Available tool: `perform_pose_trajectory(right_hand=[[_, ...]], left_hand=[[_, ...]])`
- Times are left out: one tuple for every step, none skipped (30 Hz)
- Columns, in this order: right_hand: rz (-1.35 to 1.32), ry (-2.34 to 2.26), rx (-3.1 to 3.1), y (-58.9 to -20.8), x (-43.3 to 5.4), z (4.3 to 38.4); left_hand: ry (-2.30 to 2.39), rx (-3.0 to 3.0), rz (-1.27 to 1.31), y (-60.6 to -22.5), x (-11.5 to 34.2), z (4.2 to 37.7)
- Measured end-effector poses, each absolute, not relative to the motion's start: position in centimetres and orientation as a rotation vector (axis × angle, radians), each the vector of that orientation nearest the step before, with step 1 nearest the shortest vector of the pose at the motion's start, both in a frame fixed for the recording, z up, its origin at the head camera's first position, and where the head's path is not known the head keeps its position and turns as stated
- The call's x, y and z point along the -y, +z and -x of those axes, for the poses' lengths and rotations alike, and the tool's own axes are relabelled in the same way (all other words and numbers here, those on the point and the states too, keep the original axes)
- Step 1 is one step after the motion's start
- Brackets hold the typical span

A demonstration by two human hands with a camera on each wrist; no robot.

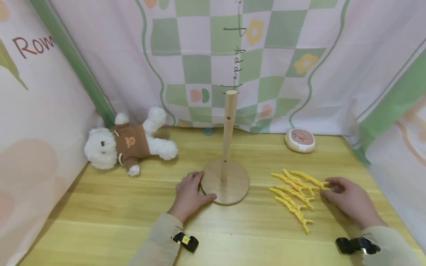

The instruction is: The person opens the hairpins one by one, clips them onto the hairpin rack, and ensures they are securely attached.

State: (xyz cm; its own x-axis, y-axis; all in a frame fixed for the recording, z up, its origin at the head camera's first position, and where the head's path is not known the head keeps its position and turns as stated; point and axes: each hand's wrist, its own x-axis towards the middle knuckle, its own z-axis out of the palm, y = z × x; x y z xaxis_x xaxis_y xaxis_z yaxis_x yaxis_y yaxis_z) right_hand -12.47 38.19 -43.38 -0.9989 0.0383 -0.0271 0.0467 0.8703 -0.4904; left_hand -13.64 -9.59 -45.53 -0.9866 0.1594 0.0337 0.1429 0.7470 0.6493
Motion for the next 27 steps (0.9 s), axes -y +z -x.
perform_pose_trajectory(right_hand=[[-0.078,-0.812,-3.029,-43.4,-38.2,12.4],[-0.086,-0.828,-3.038,-43.4,-38.1,12.3],[-0.091,-0.838,-3.055,-43.3,-38.1,12.2],[-0.097,-0.850,-3.068,-43.3,-37.9,12.1],[-0.102,-0.857,-3.079,-43.1,-37.7,12.0],[-0.104,-0.864,-3.091,-43.0,-37.5,12.0],[-0.101,-0.868,-3.102,-42.8,-37.2,11.9],[-0.092,-0.872,-3.115,-42.6,-36.8,11.9],[-0.082,-0.878,-3.127,-42.5,-36.4,11.9],[-0.069,-0.883,-3.136,-42.3,-36.0,11.8],[-0.054,-0.885,-3.146,-42.1,-35.7,11.8],[-0.034,-0.893,-3.153,-42.0,-35.3,11.8],[-0.015,-0.897,-3.164,-41.9,-34.9,11.8],[0.001,-0.900,-3.174,-41.8,-34.6,11.8],[0.014,-0.901,-3.183,-41.7,-34.3,11.7],[0.029,-0.900,-3.191,-41.7,-33.9,11.7],[0.044,-0.903,-3.199,-41.6,-33.6,11.8],[0.062,-0.905,-3.205,-41.5,-33.4,11.8],[0.077,-0.906,-3.210,-41.5,-33.0,11.8],[0.092,-0.904,-3.214,-41.4,-32.8,11.8],[0.107,-0.904,-3.216,-41.4,-32.6,11.8],[0.120,-0.903,-3.217,-41.4,-32.3,11.8],[0.132,-0.902,-3.217,-41.3,-32.1,11.9],[0.144,-0.901,-3.216,-41.3,-31.8,11.9],[0.155,-0.901,-3.215,-41.3,-31.6,11.9],[0.166,-0.903,-3.213,-41.4,-31.4,11.9],[0.179,-0.908,-3.211,-41.4,-31.2,12.0]], left_hand=[[1.079,-2.912,-0.248,-45.6,9.6,13.7],[1.083,-2.908,-0.245,-45.6,9.6,13.7],[1.083,-2.908,-0.244,-45.6,9.6,13.7],[1.084,-2.906,-0.243,-45.6,9.6,13.7],[1.082,-2.907,-0.244,-45.6,9.6,13.7],[1.081,-2.906,-0.243,-45.6,9.6,13.7],[1.078,-2.906,-0.243,-45.6,9.6,13.7],[1.078,-2.906,-0.243,-45.5,9.6,13.7],[1.073,-2.906,-0.244,-45.5,9.6,13.7],[1.069,-2.907,-0.245,-45.5,9.6,13.7],[1.066,-2.907,-0.248,-45.5,9.7,13.7],[1.065,-2.909,-0.251,-45.5,9.7,13.7],[1.061,-2.911,-0.256,-45.5,9.6,13.7],[1.059,-2.912,-0.261,-45.4,9.6,13.7],[1.054,-2.913,-0.265,-45.4,9.6,13.7],[1.053,-2.913,-0.268,-45.4,9.6,13.8],[1.053,-2.912,-0.269,-45.4,9.6,13.8],[1.051,-2.911,-0.269,-45.4,9.5,13.8],[1.048,-2.909,-0.266,-45.5,9.5,13.8],[1.048,-2.908,-0.264,-45.5,9.6,13.8],[1.046,-2.907,-0.261,-45.5,9.6,13.8],[1.046,-2.908,-0.260,-45.5,9.6,13.8],[1.047,-2.908,-0.258,-45.6,9.6,13.8],[1.046,-2.909,-0.257,-45.6,9.6,13.8],[1.050,-2.909,-0.256,-45.6,9.6,13.8],[1.052,-2.910,-0.255,-45.7,9.6,13.8],[1.053,-2.910,-0.254,-45.7,9.7,13.9]])
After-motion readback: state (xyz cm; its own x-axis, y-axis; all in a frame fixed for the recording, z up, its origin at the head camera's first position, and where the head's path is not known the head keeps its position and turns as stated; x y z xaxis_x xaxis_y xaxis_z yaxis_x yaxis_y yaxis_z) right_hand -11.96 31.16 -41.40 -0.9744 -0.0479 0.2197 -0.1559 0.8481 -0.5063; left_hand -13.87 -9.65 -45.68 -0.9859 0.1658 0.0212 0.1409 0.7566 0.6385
